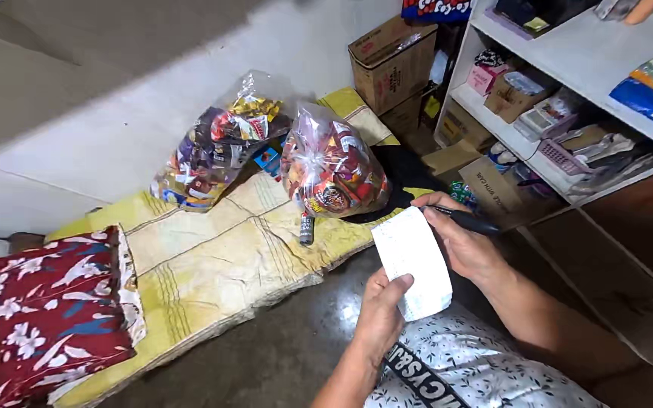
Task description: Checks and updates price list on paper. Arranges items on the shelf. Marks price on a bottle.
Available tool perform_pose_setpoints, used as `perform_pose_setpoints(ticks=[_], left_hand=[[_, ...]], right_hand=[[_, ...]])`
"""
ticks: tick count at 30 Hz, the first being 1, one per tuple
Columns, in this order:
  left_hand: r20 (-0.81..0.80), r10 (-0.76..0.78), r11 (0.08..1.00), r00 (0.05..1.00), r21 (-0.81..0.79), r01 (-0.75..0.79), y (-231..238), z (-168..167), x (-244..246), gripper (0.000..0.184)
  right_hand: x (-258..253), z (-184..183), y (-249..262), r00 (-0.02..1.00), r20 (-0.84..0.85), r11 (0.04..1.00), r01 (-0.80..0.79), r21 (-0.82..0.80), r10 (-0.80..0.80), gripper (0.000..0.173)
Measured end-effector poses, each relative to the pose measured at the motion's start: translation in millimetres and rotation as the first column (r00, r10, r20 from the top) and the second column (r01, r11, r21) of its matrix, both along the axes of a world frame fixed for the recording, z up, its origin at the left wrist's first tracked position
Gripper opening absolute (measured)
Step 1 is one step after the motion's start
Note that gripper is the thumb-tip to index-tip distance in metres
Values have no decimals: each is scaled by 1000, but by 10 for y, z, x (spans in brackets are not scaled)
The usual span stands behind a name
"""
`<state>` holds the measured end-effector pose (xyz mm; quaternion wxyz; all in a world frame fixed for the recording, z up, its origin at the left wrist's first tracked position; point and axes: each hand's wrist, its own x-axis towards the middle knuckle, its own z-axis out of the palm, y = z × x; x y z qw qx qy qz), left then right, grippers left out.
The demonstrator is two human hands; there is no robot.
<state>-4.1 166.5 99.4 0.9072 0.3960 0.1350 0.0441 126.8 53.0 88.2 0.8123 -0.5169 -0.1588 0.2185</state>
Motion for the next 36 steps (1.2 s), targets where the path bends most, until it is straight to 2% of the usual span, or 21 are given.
perform_pose_setpoints(ticks=[7, 13, 24, 36], left_hand=[[-24, 5, 1000, 1000, 25, -5, -41, 13, -48, 23], [-27, -1, 1000, 1000, 23, 2, -77, 10, -87, 23], [-12, -21, 1000, 1000, 20, 21, -152, 8, -173, 22], [5, -27, 999, 1000, 29, 27, -208, 18, -274, 24]], right_hand=[[-77, 57, -25, 999, 27, 997, 22, -72, -20, 22], [-141, 58, -47, 999, 28, 997, 38, -66, -36, 25], [-248, 52, -110, 984, 135, 992, 120, -27, -115, 24], [-339, 65, -186, 959, 241, 983, 168, -71, -147, 26]])
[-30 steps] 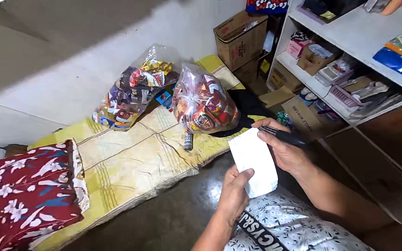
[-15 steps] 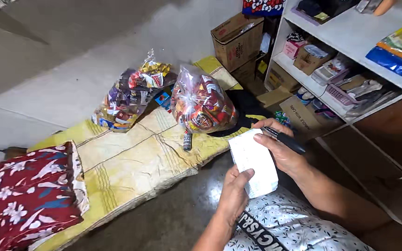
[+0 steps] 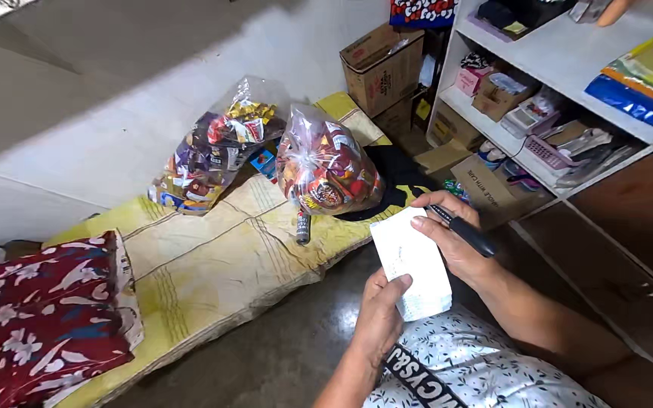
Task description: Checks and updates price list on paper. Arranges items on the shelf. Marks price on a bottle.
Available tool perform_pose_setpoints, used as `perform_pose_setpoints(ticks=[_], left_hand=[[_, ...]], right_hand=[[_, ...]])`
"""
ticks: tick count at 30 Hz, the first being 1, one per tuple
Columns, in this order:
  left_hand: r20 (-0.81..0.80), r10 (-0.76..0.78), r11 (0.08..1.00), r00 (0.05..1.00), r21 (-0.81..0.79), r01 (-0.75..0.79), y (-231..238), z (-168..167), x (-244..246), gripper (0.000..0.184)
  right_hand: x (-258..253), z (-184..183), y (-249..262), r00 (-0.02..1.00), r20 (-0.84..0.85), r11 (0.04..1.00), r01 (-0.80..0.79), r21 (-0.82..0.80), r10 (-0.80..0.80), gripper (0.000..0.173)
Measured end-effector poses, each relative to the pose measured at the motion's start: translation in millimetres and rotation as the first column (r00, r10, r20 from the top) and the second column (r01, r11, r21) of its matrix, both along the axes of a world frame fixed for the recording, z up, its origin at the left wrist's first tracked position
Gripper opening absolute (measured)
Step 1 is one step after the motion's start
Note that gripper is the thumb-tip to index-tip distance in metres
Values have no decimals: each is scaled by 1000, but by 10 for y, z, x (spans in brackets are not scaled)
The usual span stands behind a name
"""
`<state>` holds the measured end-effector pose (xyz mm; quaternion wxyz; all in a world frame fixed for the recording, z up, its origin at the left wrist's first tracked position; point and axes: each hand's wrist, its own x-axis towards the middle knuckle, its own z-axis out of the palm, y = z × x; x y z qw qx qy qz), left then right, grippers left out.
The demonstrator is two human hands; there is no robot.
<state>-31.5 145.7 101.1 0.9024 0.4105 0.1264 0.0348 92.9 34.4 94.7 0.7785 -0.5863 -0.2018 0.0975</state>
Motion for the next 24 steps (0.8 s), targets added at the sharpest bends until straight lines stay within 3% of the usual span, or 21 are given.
perform_pose_setpoints(ticks=[15, 19, 24], left_hand=[[68, 48, 997, 997, -60, -44, -40, -37, -24, 30], [99, 81, 993, 992, -91, -72, -32, -74, -23, 21], [104, 89, 992, 991, -99, -78, -45, -64, -34, 24]], right_hand=[[-62, 5, -28, 998, 65, 999, 0, 43, -3, 26], [-72, -1, -26, 997, 79, 999, -2, 49, -2, 26], [-90, 3, -31, 998, 67, 1000, -6, 26, 4, 27]])
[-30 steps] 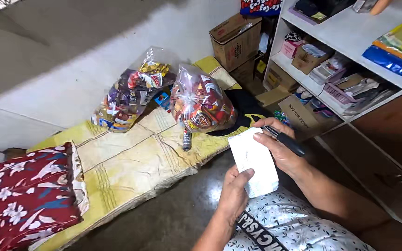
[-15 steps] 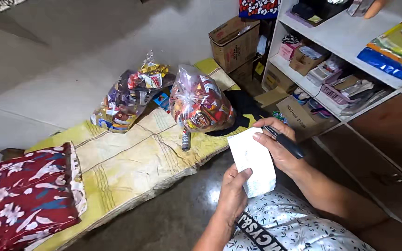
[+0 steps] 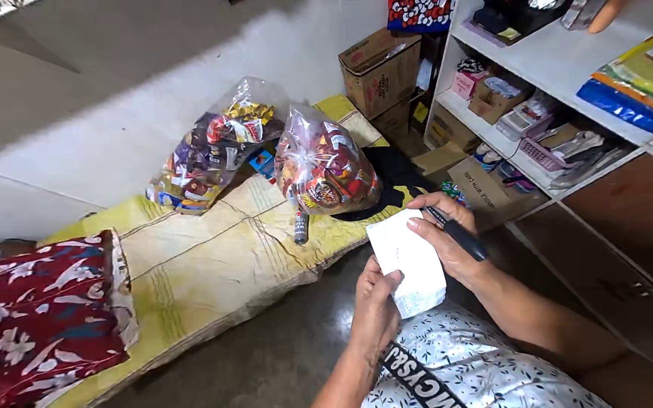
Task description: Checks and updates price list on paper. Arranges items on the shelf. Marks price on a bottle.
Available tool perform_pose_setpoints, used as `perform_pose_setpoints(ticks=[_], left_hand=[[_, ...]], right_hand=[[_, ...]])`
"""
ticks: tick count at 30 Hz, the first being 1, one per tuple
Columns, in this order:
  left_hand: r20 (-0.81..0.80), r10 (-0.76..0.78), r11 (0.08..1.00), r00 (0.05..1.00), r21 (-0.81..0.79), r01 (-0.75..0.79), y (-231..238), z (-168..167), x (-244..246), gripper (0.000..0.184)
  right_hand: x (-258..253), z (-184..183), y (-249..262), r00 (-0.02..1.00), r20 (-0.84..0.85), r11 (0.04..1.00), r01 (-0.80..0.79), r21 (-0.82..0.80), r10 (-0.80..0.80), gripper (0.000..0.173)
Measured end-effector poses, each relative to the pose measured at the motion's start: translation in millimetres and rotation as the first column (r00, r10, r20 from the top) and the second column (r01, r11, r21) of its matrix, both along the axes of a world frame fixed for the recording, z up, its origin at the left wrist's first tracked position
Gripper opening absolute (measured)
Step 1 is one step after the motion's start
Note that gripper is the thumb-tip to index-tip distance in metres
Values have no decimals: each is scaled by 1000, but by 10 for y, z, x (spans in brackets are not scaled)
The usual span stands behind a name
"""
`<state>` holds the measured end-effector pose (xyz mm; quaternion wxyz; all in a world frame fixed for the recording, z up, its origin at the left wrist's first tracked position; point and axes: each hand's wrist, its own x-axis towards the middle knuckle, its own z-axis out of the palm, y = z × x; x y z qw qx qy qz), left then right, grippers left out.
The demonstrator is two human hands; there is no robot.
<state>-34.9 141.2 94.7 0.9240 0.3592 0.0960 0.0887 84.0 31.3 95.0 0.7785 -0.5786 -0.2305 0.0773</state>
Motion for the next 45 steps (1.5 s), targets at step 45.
perform_pose_setpoints(ticks=[45], left_hand=[[-52, -2, 1000, 999, -12, 1, 130, -26, 162, 28]], right_hand=[[129, -82, 174, 999, 15, 999, 47, -4, -47, 28]])
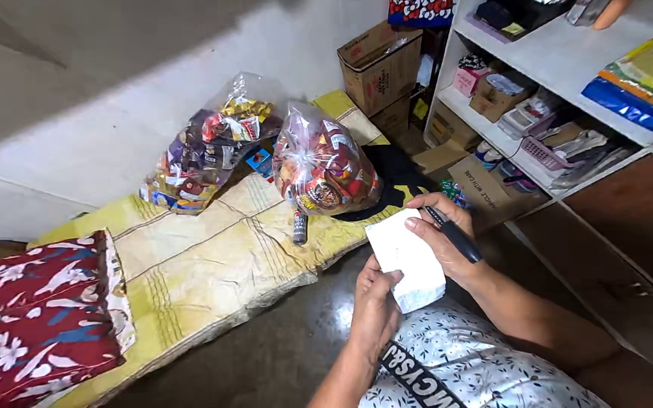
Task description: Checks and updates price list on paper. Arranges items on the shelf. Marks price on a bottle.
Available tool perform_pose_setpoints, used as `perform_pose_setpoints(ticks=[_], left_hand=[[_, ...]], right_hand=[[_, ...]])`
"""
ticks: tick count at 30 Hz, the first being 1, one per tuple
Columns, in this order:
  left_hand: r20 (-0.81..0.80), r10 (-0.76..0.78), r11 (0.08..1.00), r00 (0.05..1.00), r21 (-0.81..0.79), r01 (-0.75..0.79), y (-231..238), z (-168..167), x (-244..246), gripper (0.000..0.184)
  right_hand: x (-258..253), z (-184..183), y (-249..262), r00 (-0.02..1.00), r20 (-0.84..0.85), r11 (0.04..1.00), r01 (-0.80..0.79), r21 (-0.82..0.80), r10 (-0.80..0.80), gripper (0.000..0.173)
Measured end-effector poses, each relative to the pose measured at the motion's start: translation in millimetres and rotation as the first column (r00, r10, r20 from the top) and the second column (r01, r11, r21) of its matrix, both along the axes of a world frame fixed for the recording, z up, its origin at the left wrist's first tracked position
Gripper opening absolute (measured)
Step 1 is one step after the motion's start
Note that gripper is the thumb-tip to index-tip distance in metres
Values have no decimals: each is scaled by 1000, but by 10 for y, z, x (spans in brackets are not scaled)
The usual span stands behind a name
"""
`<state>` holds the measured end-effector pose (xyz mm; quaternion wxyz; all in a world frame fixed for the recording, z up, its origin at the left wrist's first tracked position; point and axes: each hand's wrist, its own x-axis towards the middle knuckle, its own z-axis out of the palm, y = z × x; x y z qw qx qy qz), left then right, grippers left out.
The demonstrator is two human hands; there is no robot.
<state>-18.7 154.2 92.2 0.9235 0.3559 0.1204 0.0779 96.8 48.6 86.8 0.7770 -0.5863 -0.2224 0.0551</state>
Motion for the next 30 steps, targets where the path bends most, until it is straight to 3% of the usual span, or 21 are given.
perform_pose_setpoints(ticks=[19, 30], left_hand=[[-31, 0, 999, 1000, 36, 1, 26, 12, 12, 29], [-86, 40, 995, 996, 98, -32, -8, 53, -3, 23]], right_hand=[[3, 9, 46, 999, 28, 997, 48, -68, -46, 26], [-22, -15, 52, 999, 33, 1000, -6, -17, 7, 28]])
